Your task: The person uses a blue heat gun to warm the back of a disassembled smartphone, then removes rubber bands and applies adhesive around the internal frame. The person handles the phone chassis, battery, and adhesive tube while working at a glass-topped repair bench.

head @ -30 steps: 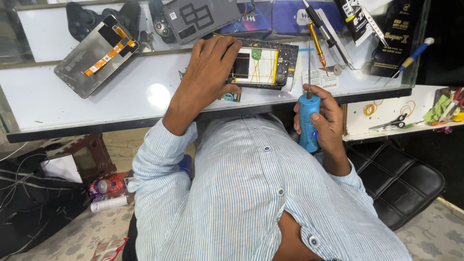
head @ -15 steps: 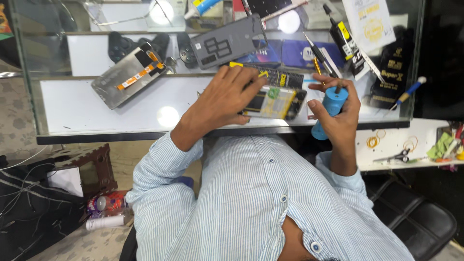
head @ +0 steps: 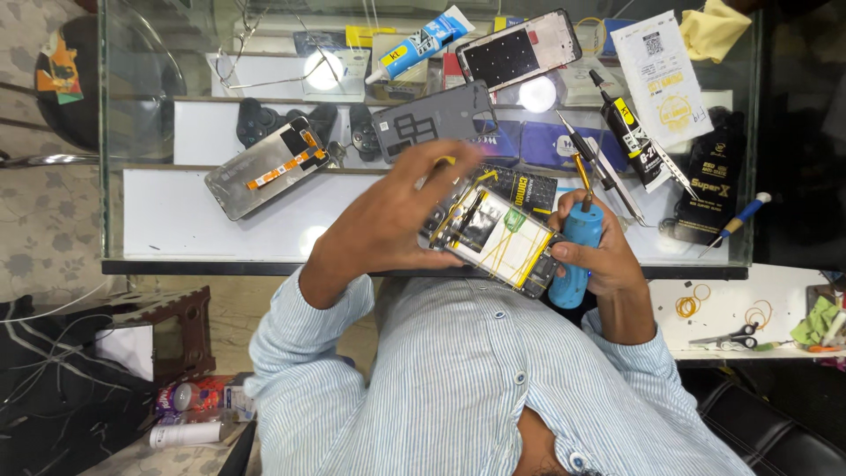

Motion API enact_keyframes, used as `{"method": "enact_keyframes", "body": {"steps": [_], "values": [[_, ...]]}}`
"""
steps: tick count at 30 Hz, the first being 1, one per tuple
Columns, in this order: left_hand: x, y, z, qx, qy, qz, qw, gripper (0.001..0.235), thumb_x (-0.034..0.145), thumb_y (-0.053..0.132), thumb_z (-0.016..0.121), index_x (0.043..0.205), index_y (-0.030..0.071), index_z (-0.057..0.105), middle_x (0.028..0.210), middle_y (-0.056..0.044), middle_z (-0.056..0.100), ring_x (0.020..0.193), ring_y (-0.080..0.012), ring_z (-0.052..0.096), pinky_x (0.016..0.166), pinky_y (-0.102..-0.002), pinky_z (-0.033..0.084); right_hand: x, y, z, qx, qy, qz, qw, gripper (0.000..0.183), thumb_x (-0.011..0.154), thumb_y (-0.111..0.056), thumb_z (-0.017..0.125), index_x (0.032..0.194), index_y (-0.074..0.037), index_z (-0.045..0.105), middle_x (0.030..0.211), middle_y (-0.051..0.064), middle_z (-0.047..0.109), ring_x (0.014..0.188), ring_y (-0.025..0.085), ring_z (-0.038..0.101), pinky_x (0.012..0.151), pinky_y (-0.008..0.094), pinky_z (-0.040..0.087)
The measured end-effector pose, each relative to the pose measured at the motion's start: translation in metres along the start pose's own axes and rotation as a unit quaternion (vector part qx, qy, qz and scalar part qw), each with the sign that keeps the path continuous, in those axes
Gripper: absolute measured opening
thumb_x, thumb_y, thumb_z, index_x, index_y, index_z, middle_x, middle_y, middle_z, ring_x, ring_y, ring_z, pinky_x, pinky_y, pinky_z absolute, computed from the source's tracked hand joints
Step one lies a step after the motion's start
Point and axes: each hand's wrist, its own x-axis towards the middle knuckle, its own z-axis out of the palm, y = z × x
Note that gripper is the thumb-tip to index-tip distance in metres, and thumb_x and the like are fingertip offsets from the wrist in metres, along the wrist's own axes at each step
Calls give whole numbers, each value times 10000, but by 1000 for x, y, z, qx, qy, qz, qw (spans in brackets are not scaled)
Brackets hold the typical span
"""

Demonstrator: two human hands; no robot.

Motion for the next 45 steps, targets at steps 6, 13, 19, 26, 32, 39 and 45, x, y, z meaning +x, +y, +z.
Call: {"method": "enact_keyframes", "body": {"steps": [6, 13, 19, 26, 32, 39, 45], "values": [[6, 4, 63, -381, 253, -84, 885, 1258, 786, 518, 881, 1669, 69, 105, 1730, -152, 214, 1527, -292, 392, 1289, -446, 366, 5, 6, 33, 130, 58, -54, 988, 512, 818, -16, 809, 1219, -91, 500, 1008, 44, 554, 820, 115, 635, 536, 259, 584], [37, -2, 112, -718, 207, -45, 663, 914, 1056, 641, 440, 1639, -34, 240, 1623, -191, 368, 1396, -269, 541, 1154, -417, 497, 22, 14, 76, 129, 79, -95, 984, 499, 900, -74, 818, 1252, -99, 465, 1132, 77, 594, 881, 139, 650, 605, 279, 556], [48, -33, 76, -835, 78, -36, 543, 798, 1146, 607, 344, 1516, -100, 352, 1294, -294, 545, 1103, -302, 681, 941, -440, 596, 32, 2, 67, 175, 22, -143, 974, 462, 951, -239, 722, 1275, -43, 457, 1157, 163, 593, 768, 215, 649, 561, 299, 540], [50, -52, 48, -852, -8, -63, 519, 719, 1091, 496, 361, 1589, -21, 329, 1525, -318, 448, 1125, -417, 687, 907, -521, 614, 23, -8, 33, 66, -27, -178, 981, 500, 971, -195, 635, 1360, -87, 341, 1180, 195, 565, 783, 236, 633, 605, 334, 565], [58, -72, 49, -846, -65, -97, 520, 696, 1105, 472, 314, 1598, -20, 344, 1586, -317, 432, 1064, -451, 704, 849, -521, 628, 19, -16, 22, -327, 3, -217, 920, 520, 977, -42, 699, 1429, -43, 442, 1345, 192, 636, 997, 224, 661, 880, 333, 567], [77, -103, 39, -787, -90, -14, 610, 636, 1158, 476, 273, 1561, 0, 402, 1513, -287, 512, 994, -389, 735, 817, -475, 645, 36, -44, 56, -527, 34, -317, 788, 518, 925, -19, 756, 1410, -10, 574, 1266, 199, 694, 1164, 279, 709, 1013, 354, 554], [75, -111, 43, -771, -62, 3, 634, 627, 1143, 435, 259, 1566, 0, 418, 1513, -268, 527, 992, -370, 736, 812, -451, 646, 52, -52, 71, -558, 23, -296, 775, 553, 937, -25, 739, 1463, -18, 565, 1245, 202, 700, 1111, 294, 715, 961, 348, 551]]}}
